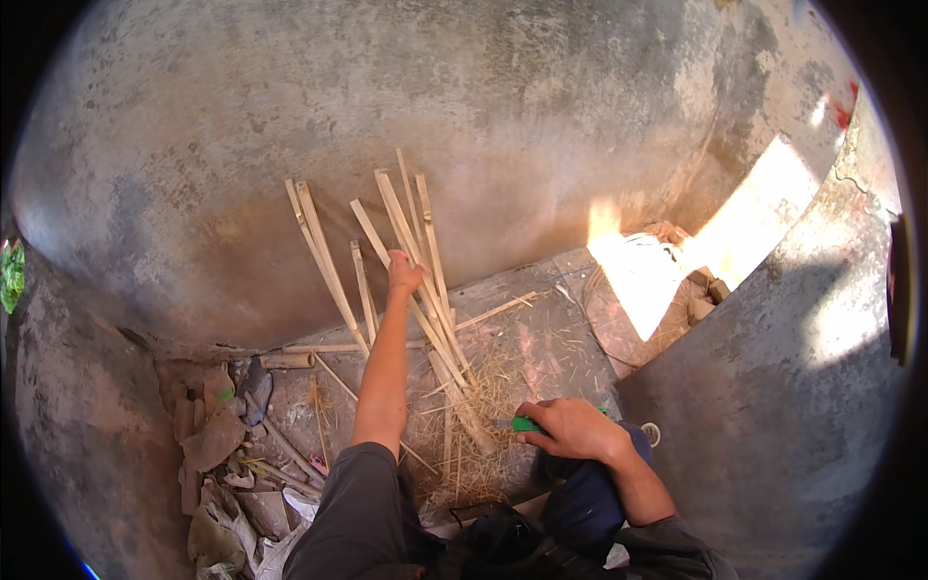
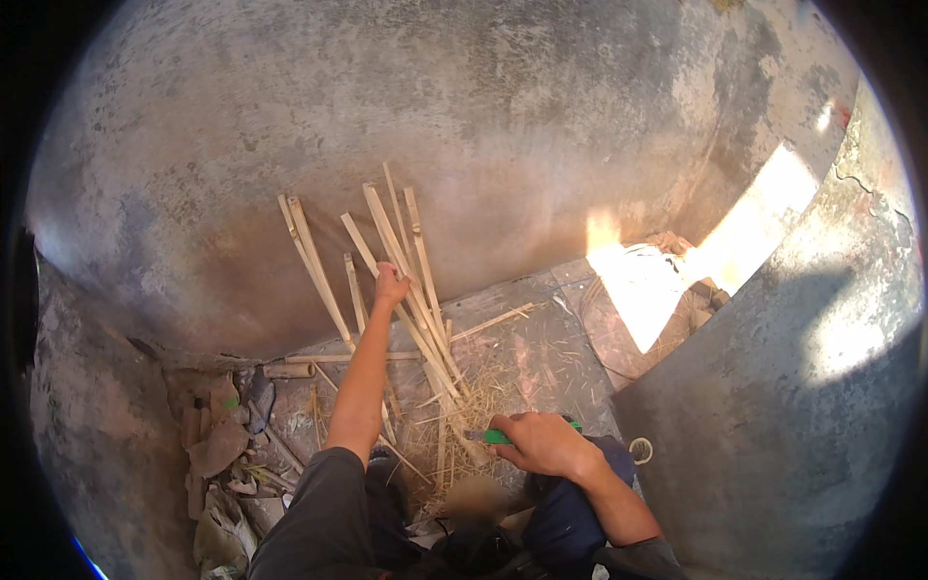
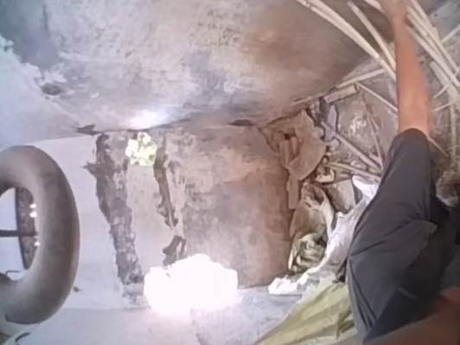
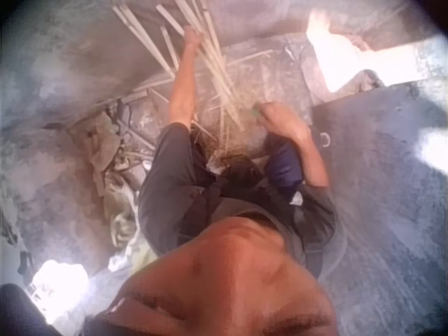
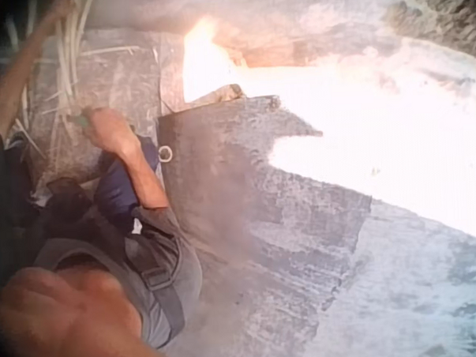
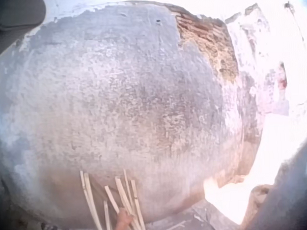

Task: The person shaves a thin bamboo strip using a small knife while sitting on the floor, surrounded by other bamboo pieces and debris.

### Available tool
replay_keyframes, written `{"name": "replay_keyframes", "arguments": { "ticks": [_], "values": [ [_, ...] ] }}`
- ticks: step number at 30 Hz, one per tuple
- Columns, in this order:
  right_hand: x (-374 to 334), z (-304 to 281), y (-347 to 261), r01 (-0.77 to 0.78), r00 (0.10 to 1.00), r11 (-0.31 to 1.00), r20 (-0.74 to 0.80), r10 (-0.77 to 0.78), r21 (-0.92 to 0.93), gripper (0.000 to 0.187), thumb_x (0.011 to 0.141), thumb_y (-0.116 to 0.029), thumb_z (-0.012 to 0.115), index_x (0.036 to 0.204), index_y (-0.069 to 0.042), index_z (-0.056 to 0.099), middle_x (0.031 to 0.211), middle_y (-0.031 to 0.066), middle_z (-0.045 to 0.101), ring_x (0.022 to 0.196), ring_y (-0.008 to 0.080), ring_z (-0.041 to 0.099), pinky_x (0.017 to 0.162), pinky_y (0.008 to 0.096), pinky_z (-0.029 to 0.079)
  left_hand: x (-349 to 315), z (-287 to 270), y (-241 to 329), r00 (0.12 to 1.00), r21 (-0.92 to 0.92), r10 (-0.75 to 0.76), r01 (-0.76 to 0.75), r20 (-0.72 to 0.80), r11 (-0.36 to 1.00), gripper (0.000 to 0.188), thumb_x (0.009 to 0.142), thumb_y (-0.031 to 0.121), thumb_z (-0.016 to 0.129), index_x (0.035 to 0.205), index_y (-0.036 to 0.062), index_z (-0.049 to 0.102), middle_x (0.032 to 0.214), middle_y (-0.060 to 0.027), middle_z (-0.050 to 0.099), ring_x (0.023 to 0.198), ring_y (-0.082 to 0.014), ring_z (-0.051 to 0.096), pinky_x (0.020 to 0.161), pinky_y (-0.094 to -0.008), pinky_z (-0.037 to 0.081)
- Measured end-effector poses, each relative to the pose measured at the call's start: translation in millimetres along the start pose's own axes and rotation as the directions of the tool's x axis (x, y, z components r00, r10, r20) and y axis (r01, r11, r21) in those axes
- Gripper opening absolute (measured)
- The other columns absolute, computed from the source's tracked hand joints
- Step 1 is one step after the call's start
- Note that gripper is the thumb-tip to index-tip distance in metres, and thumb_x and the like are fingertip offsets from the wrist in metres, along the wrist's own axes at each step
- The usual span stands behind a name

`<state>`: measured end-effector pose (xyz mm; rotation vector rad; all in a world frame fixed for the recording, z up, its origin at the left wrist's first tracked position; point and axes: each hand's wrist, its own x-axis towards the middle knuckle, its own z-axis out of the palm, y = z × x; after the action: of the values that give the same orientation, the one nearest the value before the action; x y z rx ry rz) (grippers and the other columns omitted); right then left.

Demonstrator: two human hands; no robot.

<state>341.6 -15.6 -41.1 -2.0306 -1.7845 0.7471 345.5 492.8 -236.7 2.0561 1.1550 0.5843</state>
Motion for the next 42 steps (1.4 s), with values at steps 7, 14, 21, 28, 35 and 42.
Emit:
{"name": "replay_keyframes", "arguments": {
  "ticks": [7,14,21,28,35,42],
  "values": [
    [5.1,-5.1,-8.5,0.035,0.999,0.999,0.017,-0.035,-0.002,0.031,0.105,-0.034,0.070,0.118,-0.006,0.063,0.097,0.0210,0.075,0.092,0.0478,0.073,0.078,0.0590,0.056,7.3,-15.2,-17.1,0.991,-0.009,-0.091,0.090,-0.097,0.996,0.058,0.095,0.015,0.083,0.132,0.0038,0.041,0.102,-0.0201,0.072,0.100,-0.0384,0.074,0.093,-0.0504,0.058],
    [0.1,-2.5,-4.9,0.011,1.000,1.000,0.003,-0.011,0.004,0.031,0.105,-0.033,0.070,0.118,-0.006,0.062,0.096,0.0210,0.075,0.091,0.0480,0.073,0.078,0.0591,0.056,-17.1,-20.5,19.4,0.997,-0.001,-0.037,0.037,-0.062,0.999,0.034,0.094,0.010,0.082,0.124,-0.0026,0.072,0.101,-0.0198,0.077,0.099,-0.0368,0.076,0.091,-0.0504,0.060],
    [0.5,-1.8,-3.2,0.021,1.000,1.000,0.009,-0.021,-0.001,0.031,0.105,-0.034,0.070,0.117,-0.007,0.062,0.095,0.0209,0.075,0.091,0.0479,0.073,0.078,0.0591,0.056,-7.7,-24.8,12.9,0.974,-0.055,0.083,-0.096,-0.212,0.994,0.027,0.092,0.012,0.084,0.112,-0.0044,0.076,0.099,-0.0198,0.080,0.093,-0.0352,0.078,0.087,-0.0462,0.060],
    [-2.5,1.0,0.4,0.010,1.000,1.000,-0.010,-0.010,0.011,0.031,0.104,-0.033,0.071,0.118,-0.007,0.063,0.096,0.0208,0.076,0.090,0.0479,0.073,0.078,0.0589,0.057,-4.4,-46.4,43.9,0.962,-0.041,0.103,-0.118,-0.252,0.992,0.022,0.100,0.010,0.076,0.116,-0.0046,0.073,0.106,-0.0213,0.082,0.104,-0.0400,0.078,0.092,-0.0498,0.059],
    [-0.7,1.8,3.9,-0.046,0.999,0.999,0.014,0.046,0.004,0.030,0.105,-0.033,0.070,0.122,-0.008,0.067,0.101,0.0221,0.077,0.095,0.0482,0.073,0.082,0.0577,0.056,-19.0,-95.6,78.5,0.956,-0.114,0.165,-0.198,-0.243,0.974,0.023,0.104,0.009,0.069,0.121,-0.0045,0.065,0.108,-0.0166,0.084,0.104,-0.0344,0.079,0.090,-0.0460,0.058],
    [1.9,6.8,13.4,0.012,0.997,1.000,-0.070,-0.012,-0.005,0.031,0.102,-0.033,0.074,0.117,-0.007,0.067,0.092,0.0242,0.076,0.093,0.0489,0.074,0.082,0.0593,0.057,-47.7,-184.0,143.0,0.892,-0.214,0.360,-0.422,-0.275,0.881,0.018,0.110,0.011,0.066,0.123,-0.0012,0.066,0.109,-0.0105,0.084,0.095,-0.0126,0.074,0.078,-0.0319,0.057]
  ]
}}
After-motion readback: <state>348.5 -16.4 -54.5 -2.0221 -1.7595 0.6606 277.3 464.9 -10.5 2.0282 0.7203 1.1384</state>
